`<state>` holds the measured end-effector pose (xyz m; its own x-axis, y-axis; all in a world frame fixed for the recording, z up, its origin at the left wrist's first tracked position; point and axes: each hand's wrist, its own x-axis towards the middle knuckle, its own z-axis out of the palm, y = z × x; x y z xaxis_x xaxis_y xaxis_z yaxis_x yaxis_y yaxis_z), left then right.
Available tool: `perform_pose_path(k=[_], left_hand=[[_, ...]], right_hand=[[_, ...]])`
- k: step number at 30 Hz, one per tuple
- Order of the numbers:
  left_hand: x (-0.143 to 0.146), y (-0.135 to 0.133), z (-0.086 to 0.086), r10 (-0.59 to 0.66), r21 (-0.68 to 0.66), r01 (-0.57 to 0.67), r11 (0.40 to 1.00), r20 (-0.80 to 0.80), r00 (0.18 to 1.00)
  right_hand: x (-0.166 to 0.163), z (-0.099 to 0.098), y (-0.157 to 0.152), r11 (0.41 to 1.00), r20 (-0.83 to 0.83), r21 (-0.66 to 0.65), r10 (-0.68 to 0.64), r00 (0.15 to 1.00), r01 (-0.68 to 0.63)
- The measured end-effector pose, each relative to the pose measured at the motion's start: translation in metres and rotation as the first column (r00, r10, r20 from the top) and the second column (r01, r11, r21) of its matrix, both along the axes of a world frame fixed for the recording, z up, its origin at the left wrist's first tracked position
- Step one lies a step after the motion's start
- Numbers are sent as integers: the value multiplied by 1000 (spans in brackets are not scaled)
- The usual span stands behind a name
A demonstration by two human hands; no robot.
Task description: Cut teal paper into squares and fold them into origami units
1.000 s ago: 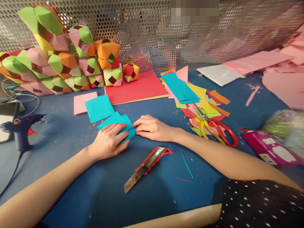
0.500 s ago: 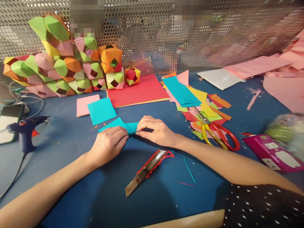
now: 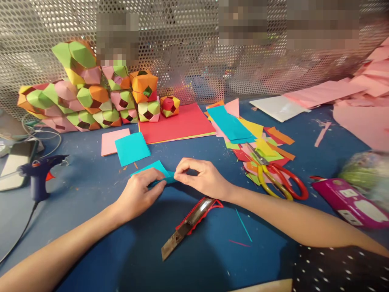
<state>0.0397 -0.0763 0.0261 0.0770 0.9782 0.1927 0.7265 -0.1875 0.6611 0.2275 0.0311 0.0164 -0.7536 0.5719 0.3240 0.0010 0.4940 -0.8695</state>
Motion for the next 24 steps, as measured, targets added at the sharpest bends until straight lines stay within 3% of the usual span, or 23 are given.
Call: perform_pose_path(k=[6,12,17,21,24], left_hand=[[1,-1,3,-1,-59,5,998,67,998],[0,-2,6,24,-90,-15,996,96,995],[-1,-1,3,-11,-17,12,1000,36,999],[-9,2,-2,-78,126,98,987,-158,984],[-21,5,-9,-95,134,138,981,-287,953]], right_hand=[[1,2,2,977,93,-214,3,996,17],[-2,-5,6,912,-16,-403,75,997,-75],[-2,1,1,955,71,-296,17,997,5],[1,4,8,972,40,-218,-85,996,91],[4,2,21,966,-15,-206,-165,986,158]])
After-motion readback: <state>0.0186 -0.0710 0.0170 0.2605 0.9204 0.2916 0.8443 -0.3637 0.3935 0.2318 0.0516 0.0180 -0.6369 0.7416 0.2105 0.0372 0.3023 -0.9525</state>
